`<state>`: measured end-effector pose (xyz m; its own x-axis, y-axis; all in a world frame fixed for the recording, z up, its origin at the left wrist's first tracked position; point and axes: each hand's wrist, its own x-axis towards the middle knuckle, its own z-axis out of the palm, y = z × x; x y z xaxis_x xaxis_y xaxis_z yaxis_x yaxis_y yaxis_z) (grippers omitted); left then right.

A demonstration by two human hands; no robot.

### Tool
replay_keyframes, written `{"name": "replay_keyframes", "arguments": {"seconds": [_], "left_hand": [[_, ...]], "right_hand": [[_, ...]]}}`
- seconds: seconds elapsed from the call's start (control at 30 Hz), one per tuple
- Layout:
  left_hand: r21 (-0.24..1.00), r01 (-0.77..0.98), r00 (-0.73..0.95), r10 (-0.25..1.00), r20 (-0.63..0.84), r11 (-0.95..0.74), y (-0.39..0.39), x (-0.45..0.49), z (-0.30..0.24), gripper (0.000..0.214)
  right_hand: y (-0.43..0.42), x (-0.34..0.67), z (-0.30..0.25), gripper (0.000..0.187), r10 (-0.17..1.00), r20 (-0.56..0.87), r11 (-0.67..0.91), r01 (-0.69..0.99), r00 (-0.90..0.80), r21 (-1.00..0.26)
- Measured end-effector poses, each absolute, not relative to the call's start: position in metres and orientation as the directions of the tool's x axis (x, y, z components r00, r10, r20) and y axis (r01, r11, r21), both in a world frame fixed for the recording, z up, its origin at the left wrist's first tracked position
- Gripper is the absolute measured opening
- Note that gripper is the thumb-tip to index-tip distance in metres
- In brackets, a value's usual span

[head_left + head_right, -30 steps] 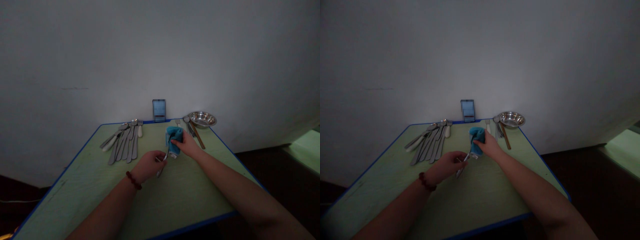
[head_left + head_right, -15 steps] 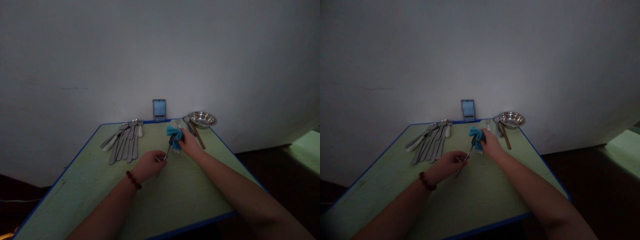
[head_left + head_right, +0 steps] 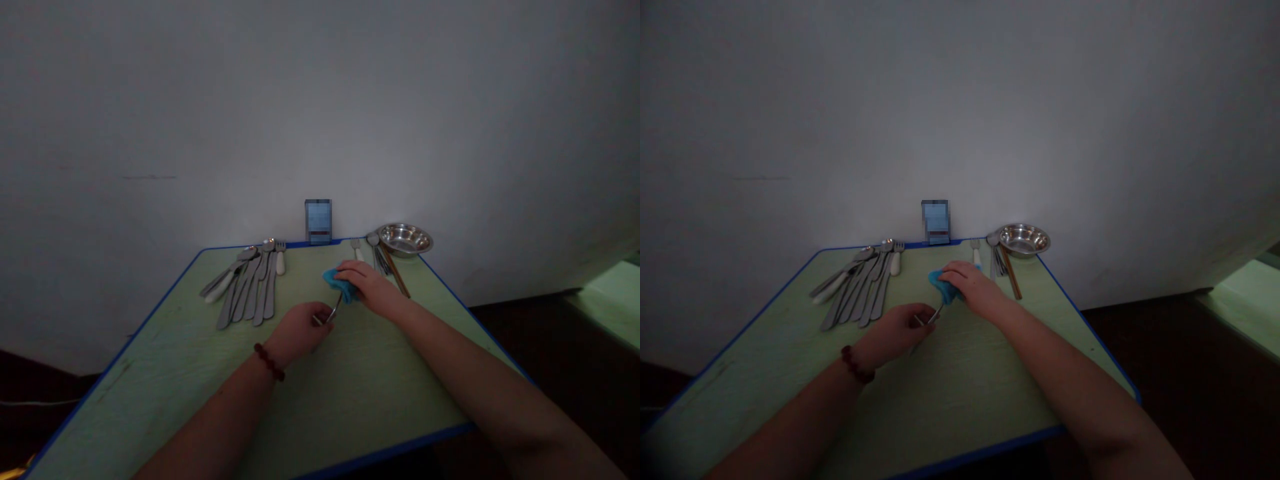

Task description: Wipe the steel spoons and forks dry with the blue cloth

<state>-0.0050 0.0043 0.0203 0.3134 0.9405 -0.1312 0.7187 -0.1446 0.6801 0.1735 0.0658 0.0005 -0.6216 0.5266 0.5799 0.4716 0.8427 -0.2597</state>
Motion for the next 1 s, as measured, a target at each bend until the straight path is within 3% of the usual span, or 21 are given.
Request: {"name": "replay_keyframes", "arguments": {"seconds": [0.2,0.43,0.77,1.0], "left_hand": [[0.623,0.758,0.331,0.937,-0.114,-0.192,0.005,-0.004,0.017,0.022],[0.621,0.758,0.338,0.934,-0.116,-0.197,0.005,-0.004,0.014,0.024],[0.764,0.637,0.313,0.94,-0.135,-0.103,0.001,0.0,0.017,0.025],[0.81,0.578,0.303,0.948,-0.094,-0.104,0.002,0.002,0.013,0.025]], "right_hand": [[0.067,0.176,0.003,0.034,0.483,0.535,0.871,0.445,-0.693,-0.211],[0.064,0.176,0.006,0.037,0.571,0.502,0.821,0.466,-0.65,-0.331],[0.064,0.17,0.005,0.029,0.792,0.573,0.579,0.56,-0.213,-0.593],[0.064,0.162,-0.003,0.023,0.844,0.534,0.474,0.394,0.051,-0.787]]}}
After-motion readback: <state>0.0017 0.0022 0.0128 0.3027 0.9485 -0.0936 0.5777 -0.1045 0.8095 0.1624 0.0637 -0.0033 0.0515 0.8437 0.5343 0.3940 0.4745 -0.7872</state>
